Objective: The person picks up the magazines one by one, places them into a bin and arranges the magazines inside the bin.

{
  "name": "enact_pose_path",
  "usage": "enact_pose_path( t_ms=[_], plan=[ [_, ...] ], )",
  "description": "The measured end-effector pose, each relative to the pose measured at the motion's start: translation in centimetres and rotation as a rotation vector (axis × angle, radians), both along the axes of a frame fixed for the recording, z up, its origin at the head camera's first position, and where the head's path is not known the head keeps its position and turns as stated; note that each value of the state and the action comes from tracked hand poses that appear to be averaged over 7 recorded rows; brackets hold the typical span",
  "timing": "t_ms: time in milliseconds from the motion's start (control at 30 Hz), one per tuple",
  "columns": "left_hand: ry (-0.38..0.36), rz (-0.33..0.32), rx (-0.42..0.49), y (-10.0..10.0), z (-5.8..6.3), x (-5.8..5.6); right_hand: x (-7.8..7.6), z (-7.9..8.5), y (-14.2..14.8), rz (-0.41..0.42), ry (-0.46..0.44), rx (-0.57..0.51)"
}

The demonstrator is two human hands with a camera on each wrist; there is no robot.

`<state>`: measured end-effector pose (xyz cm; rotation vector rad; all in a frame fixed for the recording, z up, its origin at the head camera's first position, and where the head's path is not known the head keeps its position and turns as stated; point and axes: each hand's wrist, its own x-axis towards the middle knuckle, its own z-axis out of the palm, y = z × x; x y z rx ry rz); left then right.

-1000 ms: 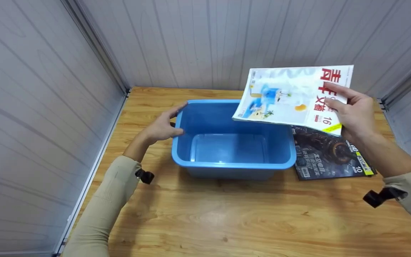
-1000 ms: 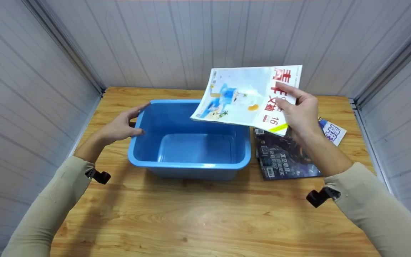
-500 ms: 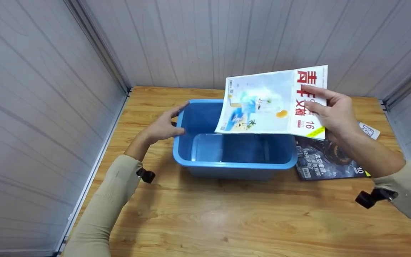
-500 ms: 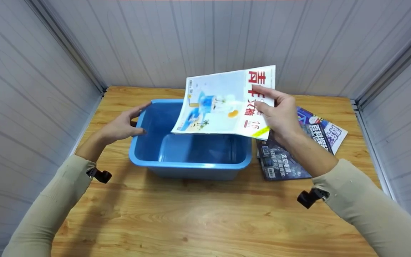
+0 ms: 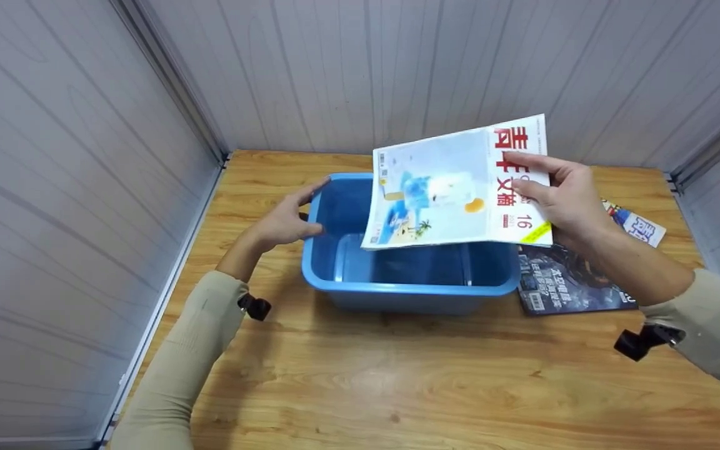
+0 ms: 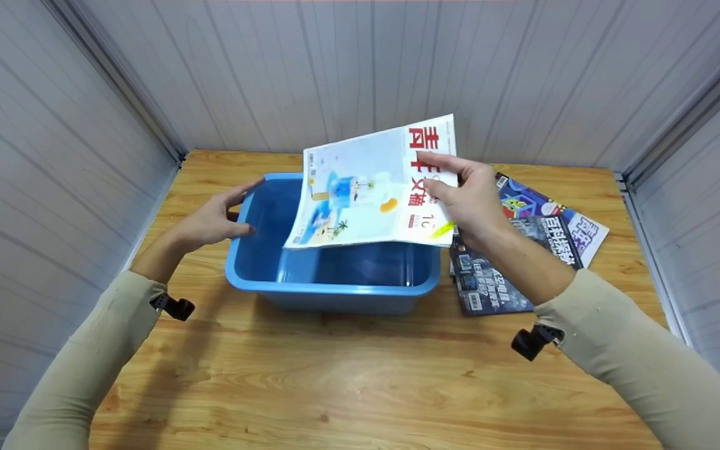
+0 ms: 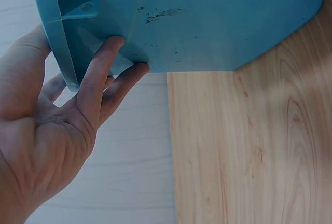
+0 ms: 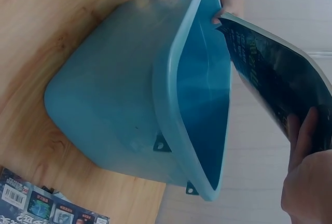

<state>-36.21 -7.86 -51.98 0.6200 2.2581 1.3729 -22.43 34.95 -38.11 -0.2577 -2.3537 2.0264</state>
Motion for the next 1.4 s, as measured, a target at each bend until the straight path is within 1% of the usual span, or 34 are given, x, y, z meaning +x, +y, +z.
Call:
enact_pose_path(
  t_ms=[267,367,400,500,800,1133,1400],
  plan=[
    [0.007,-0.008,-0.006,-0.1,0.0,-0.1,-0.1,0.0,-1.0,0.056,-0.105,0.135],
    [0.001,-0.007,-0.004,-0.1,0.0,-0.1,-0.4,-0.1,-1.6,0.079,-0.143,0.162],
    [0.007,-0.01,-0.009,0.1,0.3,-0.4,-0.5,-0.1,-1.6,0.083,-0.149,0.152],
    [0.008,-0.008,-0.011,0.1,0.3,-0.3,-0.6,-0.2,-2.1,0.098,-0.19,0.131],
    [0.029,0.007,-0.026,0.1,0.4,-0.4,-1.1,-0.9,-3.9,0.122,-0.27,0.148],
    [0.026,0.0,-0.026,-0.2,0.4,-0.3,-2.0,-2.7,-5.1,0.156,-0.296,0.144],
    [0.004,-0.013,0.014,-0.4,0.0,-0.5,-2.6,-4.2,-6.1,0.15,-0.315,0.141]
  ],
)
